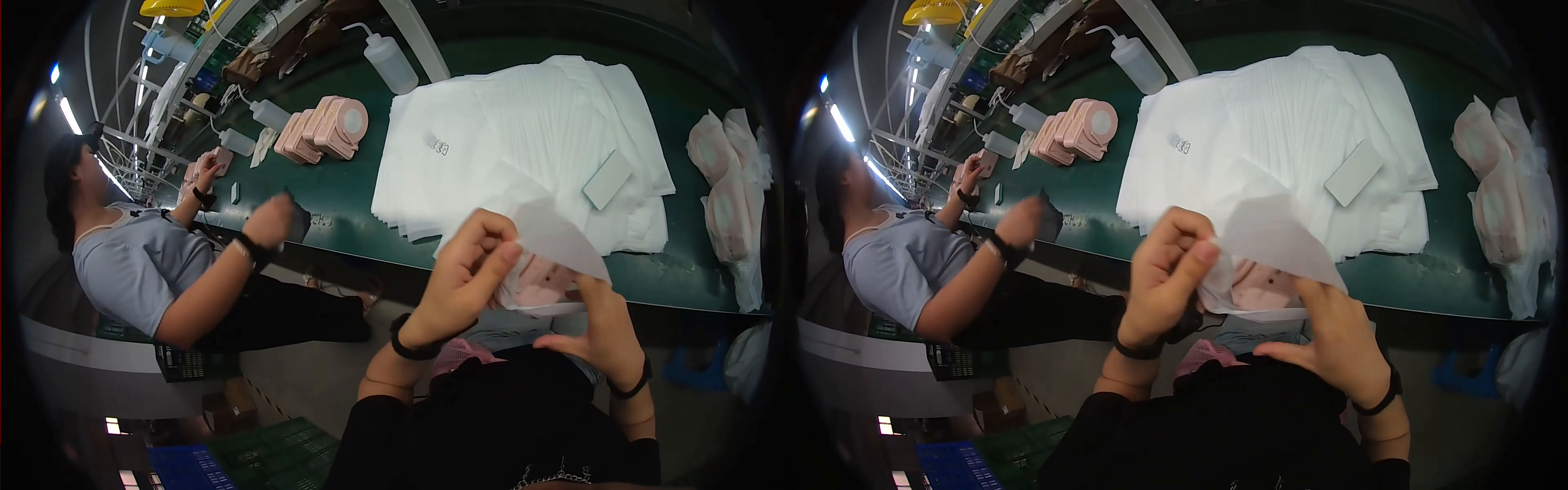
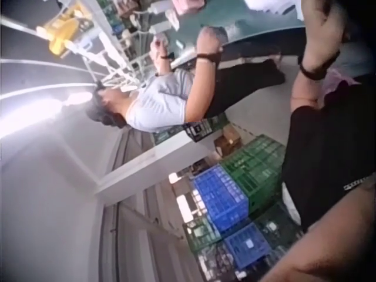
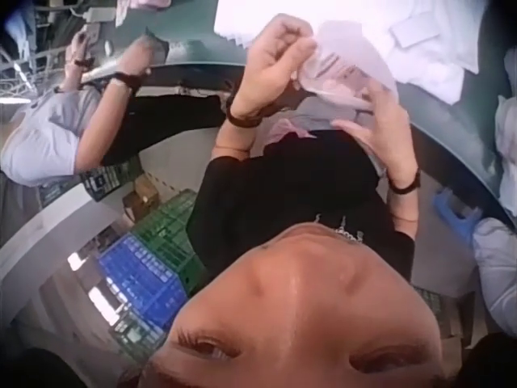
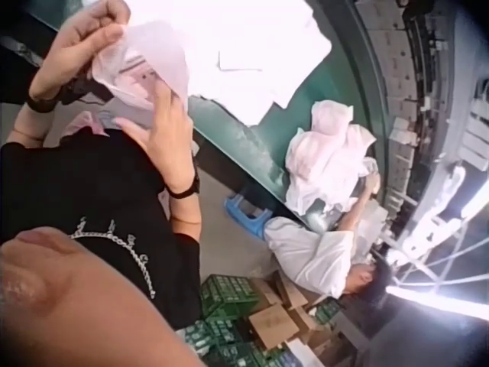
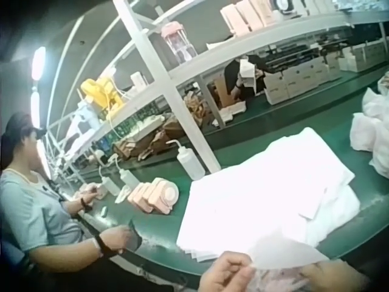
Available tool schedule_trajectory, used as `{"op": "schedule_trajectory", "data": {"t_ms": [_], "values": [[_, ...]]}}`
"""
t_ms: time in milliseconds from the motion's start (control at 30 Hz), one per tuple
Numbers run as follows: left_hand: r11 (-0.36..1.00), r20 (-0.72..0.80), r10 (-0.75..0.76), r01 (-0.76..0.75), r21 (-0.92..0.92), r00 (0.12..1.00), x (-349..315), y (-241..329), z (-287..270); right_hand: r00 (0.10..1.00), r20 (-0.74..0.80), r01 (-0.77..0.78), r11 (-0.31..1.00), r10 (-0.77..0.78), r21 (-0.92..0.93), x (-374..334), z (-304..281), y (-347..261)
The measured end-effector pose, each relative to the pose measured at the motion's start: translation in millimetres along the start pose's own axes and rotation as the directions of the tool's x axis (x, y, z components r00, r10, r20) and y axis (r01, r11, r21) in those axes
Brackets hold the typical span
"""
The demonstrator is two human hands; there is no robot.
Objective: The person picks up a pink record player, turns it over, and slides it into a white foam bag. They then place the bagged record player onto a pile of others on the table and repeat the process.
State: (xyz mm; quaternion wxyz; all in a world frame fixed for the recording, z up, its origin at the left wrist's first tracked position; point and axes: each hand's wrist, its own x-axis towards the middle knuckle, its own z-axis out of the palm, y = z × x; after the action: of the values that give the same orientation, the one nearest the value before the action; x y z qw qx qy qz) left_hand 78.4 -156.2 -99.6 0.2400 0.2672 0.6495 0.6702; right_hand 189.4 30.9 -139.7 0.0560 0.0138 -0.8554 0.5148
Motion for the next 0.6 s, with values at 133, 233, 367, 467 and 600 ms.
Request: {"op": "schedule_trajectory", "data": {"t_ms": [133, 233, 367, 467, 600], "values": [[0.975, 0.001, 0.187, -0.185, -0.125, 0.982, -3.4, 42.9, 5.2, 0.898, 0.194, 0.44, 0.833, -0.396, -0.335, 1.3, -8.7, -13.6], [0.966, 0.06, 0.238, -0.229, -0.12, 0.969, -10.3, 67.4, 18.7, 0.503, -0.202, 0.637, 0.518, -0.841, -0.57, 11.5, -11.3, -35.5], [0.958, 0.42, 0.247, -0.285, 0.028, 0.873, -6.8, 74.2, 31.1, 0.76, -0.358, 0.591, 0.806, -0.543, 0.034, 14.7, 11.3, -33.2], [0.812, 0.31, 0.532, -0.579, 0.079, 0.788, 12.7, 51.1, 36.8, 0.868, -0.337, 0.486, 0.758, -0.363, 0.434, 12.1, 12.8, -12.6], [0.979, -0.073, 0.169, -0.176, -0.104, 0.983, 38.1, -28.3, 43.1, 0.782, -0.603, 0.552, 0.626, -0.158, 0.552, 9.4, -15.2, -5.1]]}}
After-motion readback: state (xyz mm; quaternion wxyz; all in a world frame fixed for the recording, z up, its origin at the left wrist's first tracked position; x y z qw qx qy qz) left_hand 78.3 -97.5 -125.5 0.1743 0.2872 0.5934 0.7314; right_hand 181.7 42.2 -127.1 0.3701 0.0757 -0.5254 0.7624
